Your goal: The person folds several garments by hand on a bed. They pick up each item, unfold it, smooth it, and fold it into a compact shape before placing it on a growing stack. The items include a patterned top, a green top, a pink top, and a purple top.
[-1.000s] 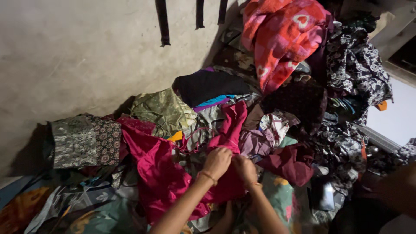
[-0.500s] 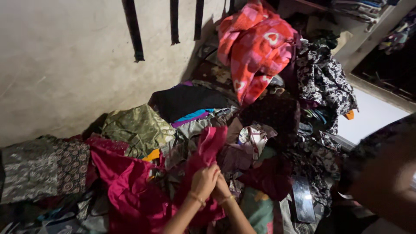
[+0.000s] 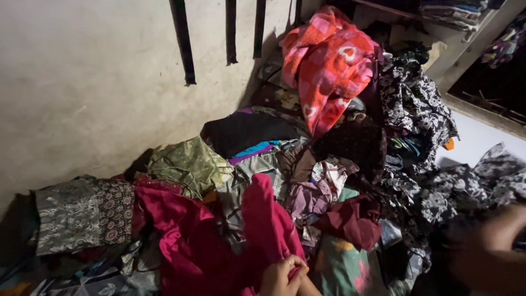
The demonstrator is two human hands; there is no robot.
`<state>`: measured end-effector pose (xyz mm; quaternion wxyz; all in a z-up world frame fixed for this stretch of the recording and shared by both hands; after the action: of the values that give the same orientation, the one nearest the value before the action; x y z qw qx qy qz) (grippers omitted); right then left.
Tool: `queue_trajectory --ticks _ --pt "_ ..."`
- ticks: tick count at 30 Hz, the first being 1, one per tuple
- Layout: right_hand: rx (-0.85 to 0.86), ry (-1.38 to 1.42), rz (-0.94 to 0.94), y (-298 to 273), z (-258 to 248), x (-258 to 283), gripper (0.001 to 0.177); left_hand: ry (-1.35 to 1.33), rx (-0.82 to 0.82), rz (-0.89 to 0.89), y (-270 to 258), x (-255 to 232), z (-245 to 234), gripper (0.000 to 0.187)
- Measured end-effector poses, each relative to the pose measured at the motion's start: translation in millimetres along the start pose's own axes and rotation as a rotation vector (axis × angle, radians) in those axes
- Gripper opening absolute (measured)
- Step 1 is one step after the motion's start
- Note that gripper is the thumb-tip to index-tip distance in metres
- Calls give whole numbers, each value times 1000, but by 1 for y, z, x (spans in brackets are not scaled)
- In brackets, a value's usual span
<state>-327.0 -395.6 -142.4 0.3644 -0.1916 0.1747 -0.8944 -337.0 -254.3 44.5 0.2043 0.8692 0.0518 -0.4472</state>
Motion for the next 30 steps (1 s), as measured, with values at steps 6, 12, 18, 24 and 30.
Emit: queue_trajectory --ticks 6,12,18,24,30 --pt "15 -61 21 -26 26 -39 25 -111 120 -42 -13 6 -19 24" --pt "33 -137 60 -50 47 -72 25 165 153 11 -21 -30 -41 34" --pt "56 -224 156 -80 59 -106 26 355 -37 -63 -4 -25 -87 19" --pt "134 -326 242 -115 115 -117 27 452 -312 -281 26 42 -141 26" --pt "83 -728 236 -176 156 -55 32 240 -500 -463 10 160 -178 32"
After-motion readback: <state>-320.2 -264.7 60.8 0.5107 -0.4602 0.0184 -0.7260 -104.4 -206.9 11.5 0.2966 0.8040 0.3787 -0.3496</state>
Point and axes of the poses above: each hand's wrist, its own y-axis towards the middle knuckle, its own z-axis out of the palm, x = y × z, the point moved 7 cm from there along y, towards the middle knuckle, and after that the axes turned 15 degrees about y, right-handed, at the moved point
